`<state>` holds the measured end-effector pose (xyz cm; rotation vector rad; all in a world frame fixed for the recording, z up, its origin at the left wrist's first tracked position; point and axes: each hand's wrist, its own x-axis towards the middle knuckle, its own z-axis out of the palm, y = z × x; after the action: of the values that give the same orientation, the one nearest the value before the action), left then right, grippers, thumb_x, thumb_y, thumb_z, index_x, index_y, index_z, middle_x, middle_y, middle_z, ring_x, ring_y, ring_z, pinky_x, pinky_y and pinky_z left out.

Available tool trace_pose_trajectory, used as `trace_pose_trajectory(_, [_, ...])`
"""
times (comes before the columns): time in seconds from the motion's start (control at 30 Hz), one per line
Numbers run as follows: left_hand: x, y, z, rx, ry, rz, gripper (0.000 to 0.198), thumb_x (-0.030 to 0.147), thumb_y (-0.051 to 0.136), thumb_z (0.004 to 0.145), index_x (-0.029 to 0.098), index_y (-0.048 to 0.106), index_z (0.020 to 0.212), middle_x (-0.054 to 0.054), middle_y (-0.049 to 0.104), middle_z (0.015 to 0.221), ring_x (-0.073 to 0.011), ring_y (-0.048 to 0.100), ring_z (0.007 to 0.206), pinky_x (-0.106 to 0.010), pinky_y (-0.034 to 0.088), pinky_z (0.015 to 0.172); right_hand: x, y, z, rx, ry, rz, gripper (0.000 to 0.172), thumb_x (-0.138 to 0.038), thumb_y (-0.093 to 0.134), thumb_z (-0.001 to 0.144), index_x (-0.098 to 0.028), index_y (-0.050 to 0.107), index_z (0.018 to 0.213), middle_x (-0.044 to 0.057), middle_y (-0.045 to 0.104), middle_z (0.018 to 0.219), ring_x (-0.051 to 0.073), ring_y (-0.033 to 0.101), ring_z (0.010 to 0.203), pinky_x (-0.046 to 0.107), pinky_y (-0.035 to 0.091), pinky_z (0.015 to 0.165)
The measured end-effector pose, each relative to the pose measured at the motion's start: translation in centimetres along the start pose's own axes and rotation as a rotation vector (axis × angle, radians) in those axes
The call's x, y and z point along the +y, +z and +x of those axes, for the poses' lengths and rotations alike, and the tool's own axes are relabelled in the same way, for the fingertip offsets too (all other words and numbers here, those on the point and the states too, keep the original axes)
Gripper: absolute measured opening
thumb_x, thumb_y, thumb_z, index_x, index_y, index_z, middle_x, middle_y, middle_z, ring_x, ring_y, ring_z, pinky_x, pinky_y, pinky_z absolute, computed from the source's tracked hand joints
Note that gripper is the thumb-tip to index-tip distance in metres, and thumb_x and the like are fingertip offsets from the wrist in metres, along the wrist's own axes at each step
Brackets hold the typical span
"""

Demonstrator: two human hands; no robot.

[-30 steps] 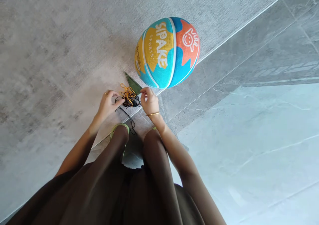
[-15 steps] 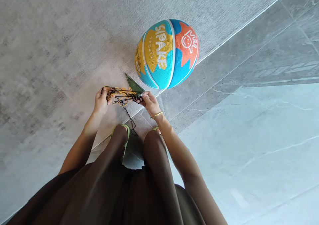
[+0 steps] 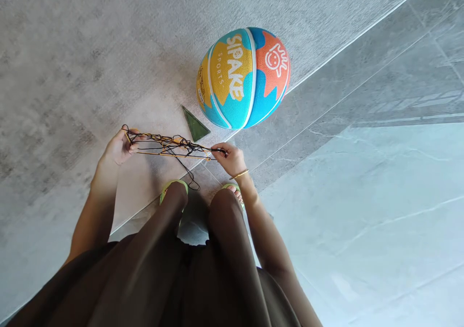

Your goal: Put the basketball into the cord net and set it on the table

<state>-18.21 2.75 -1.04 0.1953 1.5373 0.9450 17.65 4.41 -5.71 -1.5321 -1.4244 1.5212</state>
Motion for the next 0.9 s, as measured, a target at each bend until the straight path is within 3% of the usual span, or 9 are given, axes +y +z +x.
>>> trace_pose_trajectory(0.23, [0.6,0.6,-0.6,-0.097,-0.041,-0.011,0.062,0.066,0.034,0.092,0.015,0.069,0.093,-0.013,0.073,0.077,-0.0082,0.039,0.035,-0.021,0.022,0.032,-0.6,0.7,1.0,0.221,0.19,0.355,0.031,-0.045,0.069,0.074,-0.019,0.066,0.091,-0.006,0.052,0.049,0.01,0.054,0.044,0.024,0.046,0.047])
trace_pose_trajectory(0.37, [-0.1,-0.2,0.2,-0.141,-0.031,0.062,0.047,0.056,0.046,0.087,0.015,0.068,0.096,-0.012,0.072,0.083,-0.0121,0.052,0.047,-0.023,0.036,0.039,-0.4,0.0,1.1,0.278,0.161,0.421,0.029,-0.046,0.065,0.079,-0.021,0.063,0.094,-0.006,0.054,0.054,0.01,0.059,0.051,0.024,0.049,0.053])
trace_pose_trajectory(0.43, [-1.2,-0.8,0.9,-0.097,0.022,0.155,0.032,0.039,0.053,0.082,0.015,0.066,0.099,-0.011,0.071,0.09,-0.0149,0.061,0.063,-0.026,0.05,0.054,0.0,-0.3,1.2,0.265,0.111,0.402,0.027,-0.046,0.061,0.082,-0.022,0.063,0.095,-0.005,0.058,0.059,0.012,0.063,0.059,0.027,0.052,0.061])
trace_pose_trajectory(0.53, [-3.1,-0.4,1.1,0.158,0.259,0.476,0.031,0.022,0.052,0.075,0.016,0.064,0.103,-0.011,0.068,0.104,-0.0202,0.065,0.095,-0.035,0.053,0.086,1.2,-0.5,1.0,0.105,0.014,0.194,0.026,-0.044,0.062,0.081,-0.022,0.065,0.094,0.001,0.069,0.077,0.016,0.067,0.074,0.033,0.055,0.075])
trace_pose_trajectory(0.6, [-4.5,1.2,0.5,0.302,0.538,0.759,0.03,0.02,0.052,0.078,0.016,0.063,0.105,-0.012,0.066,0.113,-0.023,0.059,0.111,-0.04,0.045,0.101,2.0,-0.4,0.4,-0.031,-0.047,-0.064,0.025,-0.039,0.067,0.077,-0.022,0.068,0.096,0.005,0.072,0.094,0.02,0.067,0.086,0.039,0.054,0.083])
trace_pose_trajectory(0.63, [-5.1,2.4,0.1,0.304,0.685,0.879,0.028,0.021,0.052,0.081,0.017,0.063,0.106,-0.012,0.065,0.115,-0.0232,0.057,0.115,-0.041,0.041,0.106,2.2,-0.3,0.0,-0.066,-0.068,-0.201,0.027,-0.035,0.068,0.075,-0.022,0.069,0.099,0.007,0.072,0.101,0.023,0.066,0.092,0.041,0.052,0.087])
trace_pose_trajectory(0.73, [-6.6,7.2,-0.9,0.004,0.969,1.105,0.023,0.024,0.048,0.091,0.02,0.064,0.107,-0.008,0.067,0.114,-0.0204,0.056,0.114,-0.038,0.038,0.108,2.2,-0.1,-1.0,0.036,-0.067,-0.54,0.033,-0.03,0.066,0.078,-0.021,0.068,0.109,0.013,0.069,0.112,0.03,0.062,0.105,0.048,0.048,0.094])
trace_pose_trajectory(0.83, [-7.6,11.9,-0.2,-0.274,1.051,1.23,0.022,0.024,0.047,0.095,0.02,0.064,0.11,-0.007,0.067,0.113,-0.0202,0.056,0.111,-0.037,0.04,0.105,1.7,0.4,-0.8,0.199,-0.046,-0.646,0.03,-0.039,0.063,0.083,-0.021,0.07,0.107,0.014,0.071,0.107,0.032,0.062,0.103,0.05,0.048,0.093])
trace_pose_trajectory(0.9, [-8.2,14.2,1.0,-0.344,1.043,1.327,0.022,0.023,0.05,0.094,0.019,0.064,0.111,-0.009,0.066,0.112,-0.023,0.056,0.111,-0.04,0.041,0.101,1.7,0.9,0.4,0.182,-0.021,-0.535,0.029,-0.043,0.064,0.082,-0.021,0.071,0.1,0.011,0.073,0.098,0.028,0.065,0.092,0.046,0.051,0.088])
